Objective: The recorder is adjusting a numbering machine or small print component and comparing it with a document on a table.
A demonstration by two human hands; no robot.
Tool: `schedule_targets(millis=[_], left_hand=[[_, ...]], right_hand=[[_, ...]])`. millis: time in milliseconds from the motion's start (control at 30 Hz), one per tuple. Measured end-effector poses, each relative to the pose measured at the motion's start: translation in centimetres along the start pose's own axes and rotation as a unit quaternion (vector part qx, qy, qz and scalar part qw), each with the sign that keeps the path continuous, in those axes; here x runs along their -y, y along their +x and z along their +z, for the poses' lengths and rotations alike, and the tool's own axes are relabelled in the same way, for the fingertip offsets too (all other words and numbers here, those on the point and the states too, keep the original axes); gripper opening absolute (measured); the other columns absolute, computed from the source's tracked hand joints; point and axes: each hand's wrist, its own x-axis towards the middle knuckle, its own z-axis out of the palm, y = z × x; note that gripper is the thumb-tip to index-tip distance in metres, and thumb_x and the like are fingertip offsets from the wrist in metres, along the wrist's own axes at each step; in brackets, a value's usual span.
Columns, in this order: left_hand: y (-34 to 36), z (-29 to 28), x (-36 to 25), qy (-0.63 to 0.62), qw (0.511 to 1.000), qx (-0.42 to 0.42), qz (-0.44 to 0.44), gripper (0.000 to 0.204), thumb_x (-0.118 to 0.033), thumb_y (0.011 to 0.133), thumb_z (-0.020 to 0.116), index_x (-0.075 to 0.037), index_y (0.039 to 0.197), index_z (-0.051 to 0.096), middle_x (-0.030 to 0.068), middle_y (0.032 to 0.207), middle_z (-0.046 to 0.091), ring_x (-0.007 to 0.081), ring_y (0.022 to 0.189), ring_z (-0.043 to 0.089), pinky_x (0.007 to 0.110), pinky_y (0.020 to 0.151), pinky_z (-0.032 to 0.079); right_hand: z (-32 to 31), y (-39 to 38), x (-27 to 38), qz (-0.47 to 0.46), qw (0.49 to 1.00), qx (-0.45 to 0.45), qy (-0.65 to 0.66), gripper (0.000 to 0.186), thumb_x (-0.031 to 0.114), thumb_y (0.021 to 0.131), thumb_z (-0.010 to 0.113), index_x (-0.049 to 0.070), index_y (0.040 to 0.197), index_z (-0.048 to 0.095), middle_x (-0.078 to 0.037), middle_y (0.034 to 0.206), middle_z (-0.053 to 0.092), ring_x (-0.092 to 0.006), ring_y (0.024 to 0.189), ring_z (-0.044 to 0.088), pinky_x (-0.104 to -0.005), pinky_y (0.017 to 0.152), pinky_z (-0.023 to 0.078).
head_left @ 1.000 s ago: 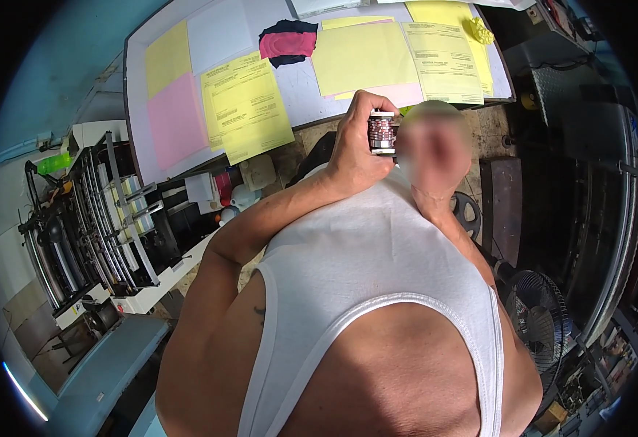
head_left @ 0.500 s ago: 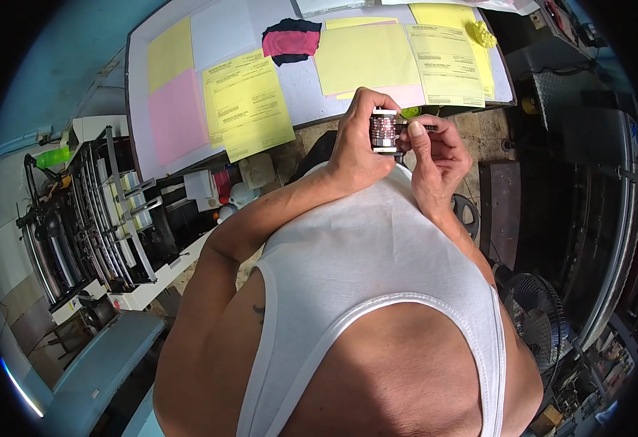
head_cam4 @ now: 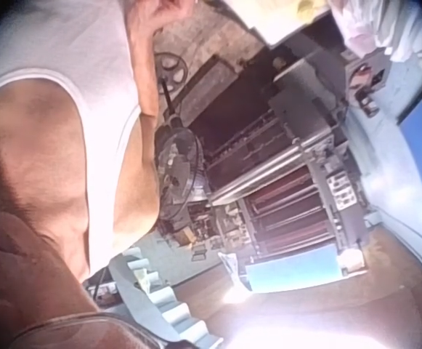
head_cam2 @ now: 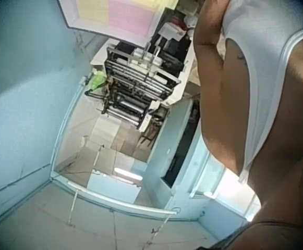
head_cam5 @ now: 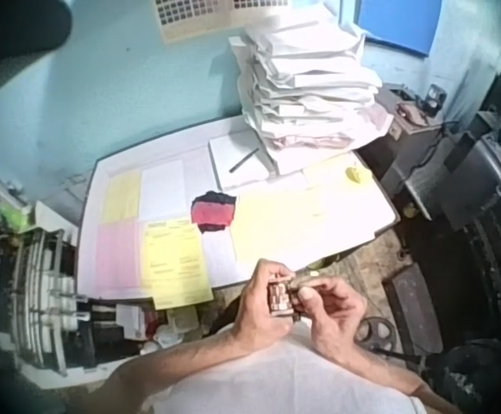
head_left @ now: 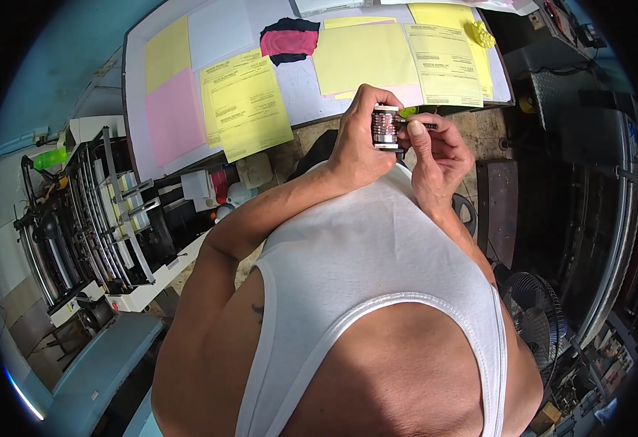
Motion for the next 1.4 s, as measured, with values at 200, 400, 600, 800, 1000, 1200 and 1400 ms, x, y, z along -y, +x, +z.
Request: schedule_targets(millis=[200, 400, 600, 800, 1000, 1200, 1400], left_hand=[[0.1, 0.0, -0.1, 0.010, 1.000, 0.001, 0.000, 0.052, 0.010, 0.060, 0.071, -0.003, 0.104, 0.046, 0.0124, 0.097, 0.052, 0.0256, 0.087, 0.057, 0.036, 0.072, 0.047], [0.1, 0.3, 0.1, -0.006, 1.000, -0.002, -0.009, 0.051, 0.010, 0.062, 0.072, -0.003, 0.103, 0.046, 0.0116, 0.098, 0.052, 0.0237, 0.085, 0.057, 0.035, 0.070, 0.048], [0.3, 0.5, 0.1, -0.042, 0.999, 0.000, -0.022, 0.050, 0.010, 0.063, 0.072, -0.003, 0.103, 0.045, 0.0108, 0.097, 0.052, 0.0225, 0.086, 0.057, 0.035, 0.070, 0.048], [0.3, 0.4, 0.3, -0.021, 1.000, 0.008, -0.018, 0.050, 0.009, 0.063, 0.073, -0.004, 0.103, 0.046, 0.0105, 0.096, 0.052, 0.0229, 0.085, 0.057, 0.035, 0.070, 0.048], [0.1, 0.5, 0.4, -0.006, 1.000, 0.002, -0.011, 0.051, 0.010, 0.062, 0.072, -0.004, 0.103, 0.045, 0.0104, 0.096, 0.052, 0.0232, 0.085, 0.057, 0.035, 0.070, 0.048], [-0.3, 0.4, 0.6, -0.015, 1.000, 0.003, -0.011, 0.052, 0.010, 0.062, 0.072, -0.004, 0.104, 0.045, 0.0109, 0.095, 0.052, 0.0236, 0.085, 0.057, 0.035, 0.070, 0.048], [-0.1, 0.1, 0.1, -0.002, 1.000, 0.008, -0.020, 0.051, 0.009, 0.062, 0.071, -0.004, 0.104, 0.045, 0.0114, 0.096, 0.052, 0.0244, 0.085, 0.057, 0.035, 0.070, 0.048]], right_hand=[[0.1, 0.1, 0.1, 0.010, 1.000, -0.009, -0.018, 0.012, 0.007, 0.090, 0.067, -0.002, 0.098, 0.064, -0.007, 0.081, 0.068, -0.0092, 0.073, 0.065, -0.0232, 0.065, 0.057], [0.0, 0.1, 0.1, 0.015, 0.999, -0.020, -0.029, 0.012, 0.008, 0.091, 0.066, -0.002, 0.097, 0.063, -0.006, 0.079, 0.068, -0.0084, 0.070, 0.064, -0.0230, 0.062, 0.055], [-0.4, 0.2, -0.2, 0.027, 0.999, -0.034, -0.007, 0.010, 0.007, 0.092, 0.065, -0.001, 0.096, 0.063, -0.006, 0.078, 0.067, -0.0080, 0.069, 0.063, -0.0232, 0.060, 0.054], [0.0, 0.2, 0.0, 0.012, 0.999, -0.031, 0.006, 0.010, 0.007, 0.092, 0.065, -0.002, 0.097, 0.063, -0.006, 0.078, 0.067, -0.0081, 0.068, 0.063, -0.0230, 0.061, 0.054], [0.1, 0.0, 0.3, 0.012, 0.999, -0.032, -0.029, 0.011, 0.007, 0.092, 0.066, -0.002, 0.097, 0.063, -0.006, 0.078, 0.067, -0.0082, 0.069, 0.063, -0.0230, 0.060, 0.054], [-0.2, -0.2, -0.2, 0.038, 0.999, -0.037, 0.011, 0.010, 0.006, 0.092, 0.065, -0.002, 0.097, 0.063, -0.006, 0.078, 0.067, -0.0087, 0.070, 0.064, -0.0234, 0.061, 0.055], [0.3, 0.0, 0.2, 0.019, 1.000, -0.021, 0.011, 0.011, 0.006, 0.091, 0.066, -0.002, 0.097, 0.064, -0.007, 0.079, 0.068, -0.0090, 0.070, 0.064, -0.0229, 0.063, 0.055]])
